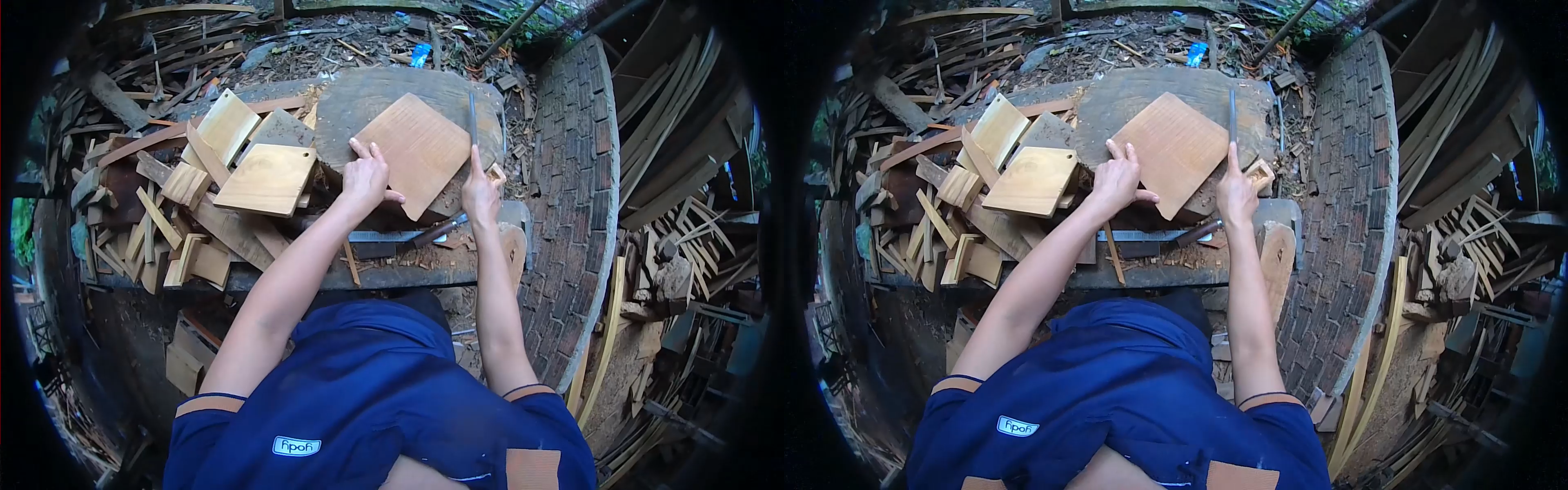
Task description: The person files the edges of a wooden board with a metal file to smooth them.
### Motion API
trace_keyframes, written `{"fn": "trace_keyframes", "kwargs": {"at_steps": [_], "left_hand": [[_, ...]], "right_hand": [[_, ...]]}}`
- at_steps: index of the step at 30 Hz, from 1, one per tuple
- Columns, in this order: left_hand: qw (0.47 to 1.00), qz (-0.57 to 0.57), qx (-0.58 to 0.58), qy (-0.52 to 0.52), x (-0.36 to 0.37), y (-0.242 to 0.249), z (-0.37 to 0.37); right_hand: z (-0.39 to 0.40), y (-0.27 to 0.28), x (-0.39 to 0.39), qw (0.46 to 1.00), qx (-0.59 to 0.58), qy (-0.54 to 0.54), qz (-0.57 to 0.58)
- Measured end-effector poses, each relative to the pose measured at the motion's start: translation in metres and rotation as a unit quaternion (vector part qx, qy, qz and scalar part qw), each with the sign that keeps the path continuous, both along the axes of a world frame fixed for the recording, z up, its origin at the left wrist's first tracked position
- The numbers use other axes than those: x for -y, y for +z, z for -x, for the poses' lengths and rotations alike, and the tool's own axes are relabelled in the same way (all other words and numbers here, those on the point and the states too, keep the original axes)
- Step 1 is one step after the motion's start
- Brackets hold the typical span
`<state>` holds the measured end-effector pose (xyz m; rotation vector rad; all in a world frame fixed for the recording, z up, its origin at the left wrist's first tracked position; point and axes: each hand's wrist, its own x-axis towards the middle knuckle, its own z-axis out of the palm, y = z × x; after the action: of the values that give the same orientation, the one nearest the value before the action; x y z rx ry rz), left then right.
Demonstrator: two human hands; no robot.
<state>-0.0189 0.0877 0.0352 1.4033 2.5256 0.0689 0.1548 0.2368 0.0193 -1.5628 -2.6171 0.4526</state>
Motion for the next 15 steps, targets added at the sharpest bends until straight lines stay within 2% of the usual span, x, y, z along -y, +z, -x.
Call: {"fn": "trace_keyframes", "kwargs": {"at_steps": [4,9,12,15], "left_hand": [[1.0,0.004,0.004,0.0,0.001,-0.001,-0.001],[1.0,0.011,0.01,-0.004,-0.001,-0.002,-0.001],[1.0,0.014,0.016,0.01,-0.003,0.002,0.001],[1.0,0.008,0.016,0.01,-0.002,0.0,-0.001]], "right_hand": [[-0.01,0.009,0.022,0.999,0.041,0.022,0.022],[0.008,0.001,-0.011,1.0,0.022,0.0,-0.013],[0.001,-0.001,-0.002,1.0,-0.001,0.002,-0.025],[-0.002,0.006,0.002,1.0,0.023,0.006,0.008]]}}
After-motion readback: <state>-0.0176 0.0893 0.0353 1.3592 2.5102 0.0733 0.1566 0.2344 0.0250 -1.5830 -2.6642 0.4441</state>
